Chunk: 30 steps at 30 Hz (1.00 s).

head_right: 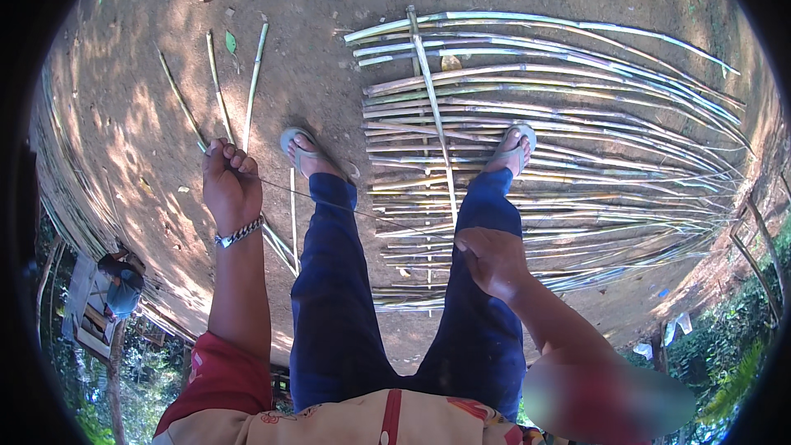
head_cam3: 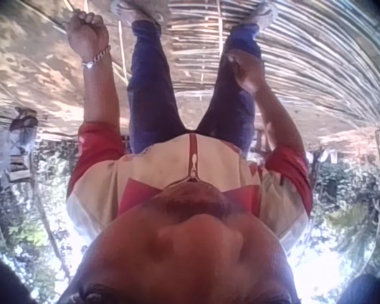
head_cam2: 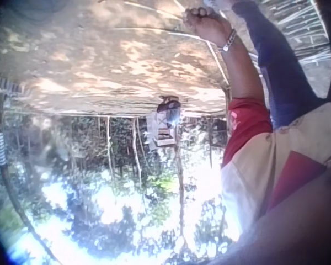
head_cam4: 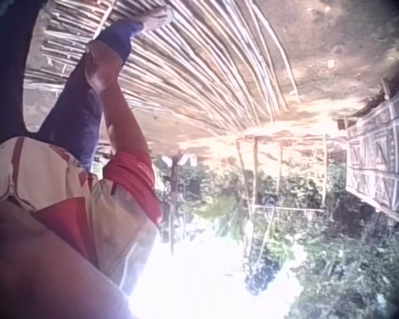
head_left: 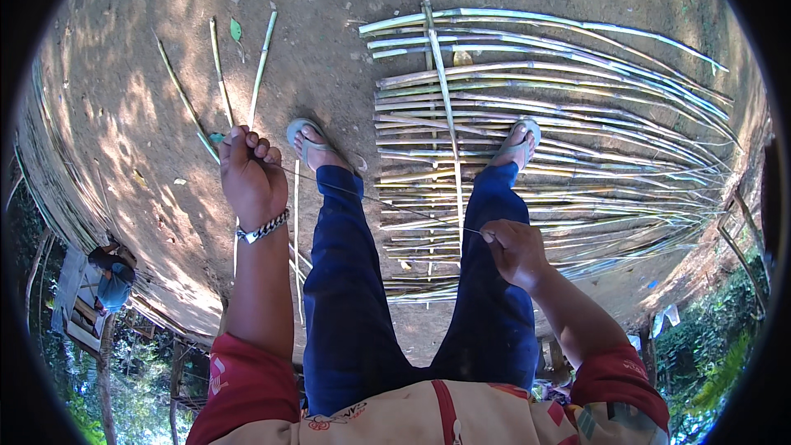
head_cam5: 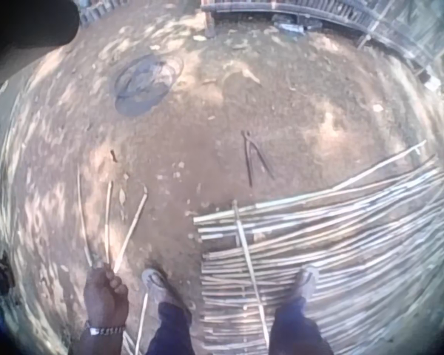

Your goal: The person sits on the ground and weaves thin bamboo strips into a mat. They use pliers to secure the strips and a knife to trim excess material, progressively building the woven structure.

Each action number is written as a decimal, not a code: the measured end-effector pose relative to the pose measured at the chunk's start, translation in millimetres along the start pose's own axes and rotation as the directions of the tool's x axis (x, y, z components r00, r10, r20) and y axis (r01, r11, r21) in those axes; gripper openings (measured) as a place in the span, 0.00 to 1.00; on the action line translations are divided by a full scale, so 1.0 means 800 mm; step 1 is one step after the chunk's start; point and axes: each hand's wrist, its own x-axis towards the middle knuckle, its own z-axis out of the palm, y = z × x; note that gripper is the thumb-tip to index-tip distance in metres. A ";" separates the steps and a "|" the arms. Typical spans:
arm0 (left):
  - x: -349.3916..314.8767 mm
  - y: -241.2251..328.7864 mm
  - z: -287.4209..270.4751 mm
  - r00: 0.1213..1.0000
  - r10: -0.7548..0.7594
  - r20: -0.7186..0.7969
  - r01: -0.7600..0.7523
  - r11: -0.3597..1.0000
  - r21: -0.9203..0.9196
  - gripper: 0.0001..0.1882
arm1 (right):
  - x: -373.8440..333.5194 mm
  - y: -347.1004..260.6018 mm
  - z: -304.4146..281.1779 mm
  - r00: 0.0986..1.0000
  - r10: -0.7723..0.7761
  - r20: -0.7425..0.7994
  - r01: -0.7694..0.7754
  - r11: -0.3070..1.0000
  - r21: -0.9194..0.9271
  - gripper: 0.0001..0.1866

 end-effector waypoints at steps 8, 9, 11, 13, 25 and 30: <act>0.009 -0.038 -0.040 0.997 -0.040 -0.060 0.048 0.990 0.135 0.06 | -0.099 0.131 -0.042 0.986 0.165 0.020 -0.146 0.919 -0.366 0.06; -0.006 -0.060 -0.036 0.996 -0.078 -0.044 0.084 0.986 0.144 0.06 | -0.115 0.149 -0.033 0.964 0.266 0.023 -0.236 0.889 -0.392 0.04; -0.042 -0.118 -0.024 0.991 -0.082 0.102 0.062 0.981 0.185 0.08 | -0.141 0.192 -0.018 0.885 0.451 0.114 -0.355 0.814 -0.460 0.06; -0.091 -0.176 -0.013 0.948 -0.119 0.296 -0.036 0.882 0.470 0.10 | -0.149 0.234 -0.007 0.752 0.593 0.287 -0.380 0.746 -0.547 0.12; -0.100 -0.335 0.123 0.822 -0.410 0.395 0.371 0.912 0.174 0.10 | 0.134 0.106 0.036 0.890 0.442 0.114 -0.404 0.645 0.649 0.23; -0.036 -0.375 0.106 0.767 -0.435 0.472 0.153 0.838 0.524 0.12 | 0.142 0.145 0.045 0.949 0.312 -0.047 -0.309 0.948 0.075 0.14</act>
